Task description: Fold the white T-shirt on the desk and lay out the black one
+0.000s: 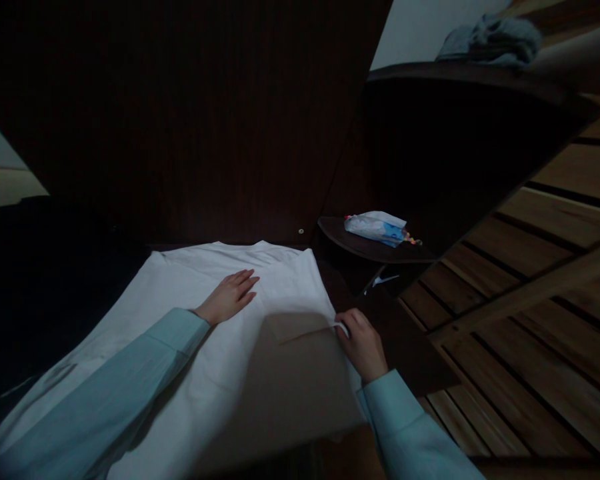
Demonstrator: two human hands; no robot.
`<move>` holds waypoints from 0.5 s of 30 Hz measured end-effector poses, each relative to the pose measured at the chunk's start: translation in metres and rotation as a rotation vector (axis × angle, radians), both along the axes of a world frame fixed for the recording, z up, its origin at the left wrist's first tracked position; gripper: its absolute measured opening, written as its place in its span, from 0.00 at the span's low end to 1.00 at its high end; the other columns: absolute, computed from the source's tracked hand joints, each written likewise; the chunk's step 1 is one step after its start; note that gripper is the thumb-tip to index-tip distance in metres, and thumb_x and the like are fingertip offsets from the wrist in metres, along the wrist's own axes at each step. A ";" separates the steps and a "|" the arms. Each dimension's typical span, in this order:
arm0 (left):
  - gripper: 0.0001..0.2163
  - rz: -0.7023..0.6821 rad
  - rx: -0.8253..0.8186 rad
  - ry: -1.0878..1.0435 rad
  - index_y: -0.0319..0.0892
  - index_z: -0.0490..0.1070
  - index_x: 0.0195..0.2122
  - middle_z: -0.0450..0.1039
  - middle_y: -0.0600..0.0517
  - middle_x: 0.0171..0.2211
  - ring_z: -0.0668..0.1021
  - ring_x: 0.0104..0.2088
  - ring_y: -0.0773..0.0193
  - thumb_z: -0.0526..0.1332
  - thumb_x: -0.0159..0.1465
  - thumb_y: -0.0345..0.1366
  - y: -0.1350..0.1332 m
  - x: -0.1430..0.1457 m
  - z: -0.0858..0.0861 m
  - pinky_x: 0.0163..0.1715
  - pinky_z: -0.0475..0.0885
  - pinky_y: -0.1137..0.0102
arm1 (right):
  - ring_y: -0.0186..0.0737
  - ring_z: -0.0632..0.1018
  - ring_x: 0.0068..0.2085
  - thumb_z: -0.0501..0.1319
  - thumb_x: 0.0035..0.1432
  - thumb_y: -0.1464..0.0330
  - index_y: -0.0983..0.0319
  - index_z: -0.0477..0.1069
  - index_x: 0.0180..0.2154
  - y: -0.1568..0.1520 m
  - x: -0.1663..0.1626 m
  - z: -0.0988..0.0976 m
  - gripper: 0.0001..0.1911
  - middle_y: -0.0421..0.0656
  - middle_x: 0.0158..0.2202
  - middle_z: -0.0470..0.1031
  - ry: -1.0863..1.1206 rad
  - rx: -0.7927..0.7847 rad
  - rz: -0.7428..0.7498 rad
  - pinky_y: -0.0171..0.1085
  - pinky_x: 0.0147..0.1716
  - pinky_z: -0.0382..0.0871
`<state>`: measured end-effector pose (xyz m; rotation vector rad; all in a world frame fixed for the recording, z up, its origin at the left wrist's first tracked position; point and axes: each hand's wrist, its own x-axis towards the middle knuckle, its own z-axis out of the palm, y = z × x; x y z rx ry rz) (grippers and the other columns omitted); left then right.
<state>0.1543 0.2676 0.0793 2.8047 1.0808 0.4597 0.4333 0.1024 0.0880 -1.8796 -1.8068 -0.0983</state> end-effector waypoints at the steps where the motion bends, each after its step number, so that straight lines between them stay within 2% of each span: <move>1: 0.20 -0.002 0.000 -0.003 0.38 0.60 0.54 0.57 0.41 0.58 0.60 0.57 0.54 0.47 0.63 0.40 0.000 0.000 0.000 0.54 0.57 0.58 | 0.38 0.72 0.37 0.52 0.53 0.67 0.60 0.68 0.30 0.000 0.001 -0.001 0.07 0.43 0.33 0.69 0.027 -0.004 0.000 0.36 0.37 0.66; 9: 0.20 0.001 0.011 -0.002 0.38 0.61 0.54 0.57 0.41 0.57 0.61 0.57 0.54 0.46 0.63 0.40 0.000 0.000 0.002 0.54 0.57 0.57 | 0.37 0.70 0.32 0.53 0.47 0.67 0.61 0.66 0.27 0.000 0.009 -0.007 0.06 0.42 0.29 0.67 0.125 0.050 -0.150 0.35 0.33 0.64; 12: 0.20 -0.005 0.021 0.004 0.39 0.62 0.53 0.57 0.41 0.57 0.62 0.56 0.54 0.46 0.63 0.40 -0.001 0.000 0.002 0.54 0.57 0.58 | 0.37 0.71 0.32 0.53 0.46 0.66 0.61 0.68 0.27 0.000 0.014 -0.006 0.08 0.42 0.29 0.68 0.169 0.025 -0.159 0.36 0.33 0.63; 15: 0.19 -0.018 0.032 -0.011 0.40 0.62 0.53 0.58 0.42 0.57 0.62 0.56 0.54 0.46 0.63 0.40 0.000 0.000 0.000 0.54 0.58 0.58 | 0.37 0.70 0.30 0.54 0.44 0.63 0.61 0.70 0.27 0.000 0.022 -0.007 0.10 0.42 0.27 0.69 0.321 -0.034 -0.151 0.36 0.32 0.64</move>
